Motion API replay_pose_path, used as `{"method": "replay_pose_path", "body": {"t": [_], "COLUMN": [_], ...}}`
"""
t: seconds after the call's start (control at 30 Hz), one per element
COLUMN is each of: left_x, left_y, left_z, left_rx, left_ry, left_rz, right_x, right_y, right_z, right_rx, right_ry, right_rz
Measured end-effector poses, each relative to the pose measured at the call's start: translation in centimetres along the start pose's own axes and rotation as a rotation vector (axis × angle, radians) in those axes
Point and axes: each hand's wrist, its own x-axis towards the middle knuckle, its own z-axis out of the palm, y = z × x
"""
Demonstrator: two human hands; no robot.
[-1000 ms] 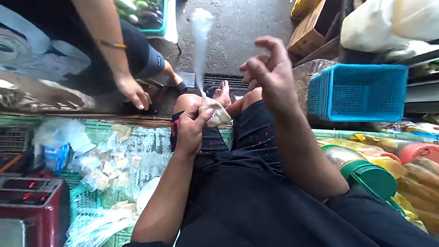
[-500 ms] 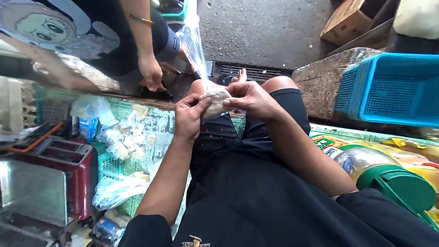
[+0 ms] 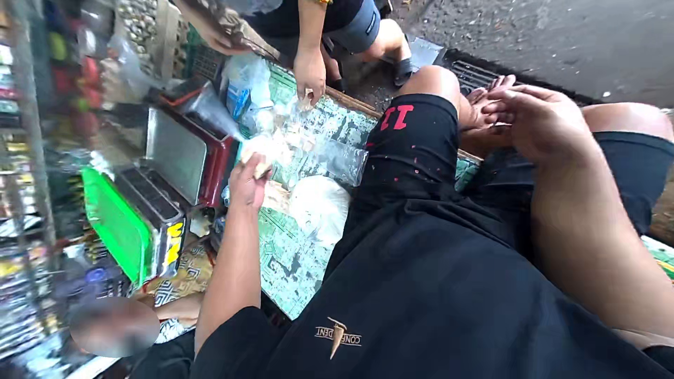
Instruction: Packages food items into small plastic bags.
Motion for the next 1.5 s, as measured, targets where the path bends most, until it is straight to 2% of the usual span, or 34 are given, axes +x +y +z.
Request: {"method": "replay_pose_path", "body": {"t": [0.07, 0.13, 0.23, 0.27, 0.3, 0.37, 0.43, 0.5, 0.57, 0.63, 0.7, 0.77, 0.87, 0.93, 1.0, 1.13, 1.23, 1.3, 1.33, 1.4, 1.47, 1.5], "left_x": [0.0, 0.2, 1.0, 0.9, 0.8, 0.1, -0.4, 0.2, 2.2, 4.3, 5.3, 5.6, 4.1, 1.9, -0.7, -4.3, -5.9, -6.5, -6.7, -6.9, -6.8, -6.8], "left_y": [-1.8, -4.9, -10.6, -11.6, -11.7, -10.2, -8.3, -8.1, -9.7, -10.1, -7.6, -4.6, 0.5, 3.7, 6.4, 10.9, 13.1, 13.6, 13.7, 12.9, 9.9, 7.9], "left_z": [-3.7, -5.4, -6.6, -6.2, -5.1, -2.3, 1.4, 5.6, 8.1, 9.3, 10.0, 9.3, 9.5, 11.0, 13.3, 20.4, 27.3, 31.0, 32.2, 33.5, 33.0, 32.9], "left_rx": [-0.155, -0.223, 0.015, 0.132, 0.279, 0.675, 1.020, 1.237, 1.306, 1.198, 0.998, 0.653, 0.092, -0.053, -0.004, 0.337, 0.294, 0.218, 0.217, 0.266, 0.293, 0.271], "left_ry": [0.117, 0.184, 0.368, 0.437, 0.454, 0.313, 0.011, -0.258, -0.403, -0.378, -0.247, -0.111, -0.074, -0.188, -0.395, -0.823, -1.057, -1.094, -1.107, -1.072, -0.940, -0.887], "left_rz": [-0.028, -0.096, -0.358, -0.388, -0.325, -0.010, 0.274, 0.462, 0.591, 0.587, 0.435, 0.321, 0.200, 0.194, 0.267, 0.617, 0.762, 0.826, 0.848, 0.840, 0.705, 0.600], "right_x": [0.3, 0.7, 0.7, 0.6, 0.6, 0.6, 0.8, 1.0, 1.0, 0.8, 0.7, 0.5, 0.6, 0.1, -0.8, -3.0, -2.6, -2.7, -3.1, -3.8, -4.2, -4.2], "right_y": [0.1, 0.0, 0.2, 0.4, 0.4, 0.7, 1.1, 1.1, 0.9, 1.0, 1.0, 1.3, 1.1, 0.2, -1.5, -6.4, -7.5, -7.2, -6.6, -5.6, -5.0, -4.7], "right_z": [-0.2, -0.1, 0.1, -0.1, -0.4, -0.7, -0.6, -0.1, 0.3, 0.0, -0.9, -1.4, -1.2, -0.4, 1.3, 6.2, 8.1, 7.9, 7.4, 5.8, 4.4, 3.8], "right_rx": [0.035, 0.059, 0.062, 0.063, 0.070, 0.080, 0.071, 0.034, -0.012, -0.042, -0.053, -0.068, -0.112, -0.193, -0.330, -0.636, -0.800, -0.653, -0.421, 0.270, 0.728, 0.830], "right_ry": [0.094, 0.085, 0.070, 0.080, 0.094, 0.124, 0.135, 0.122, 0.103, 0.097, 0.122, 0.137, 0.120, 0.059, -0.035, -0.247, -0.362, -0.409, -0.413, -0.385, -0.294, -0.249], "right_rz": [0.058, 0.060, 0.076, 0.079, 0.072, 0.055, 0.057, 0.058, 0.054, 0.040, 0.035, 0.028, -0.032, -0.165, -0.335, -0.563, -0.695, -0.620, -0.573, -0.424, -0.323, -0.317]}}
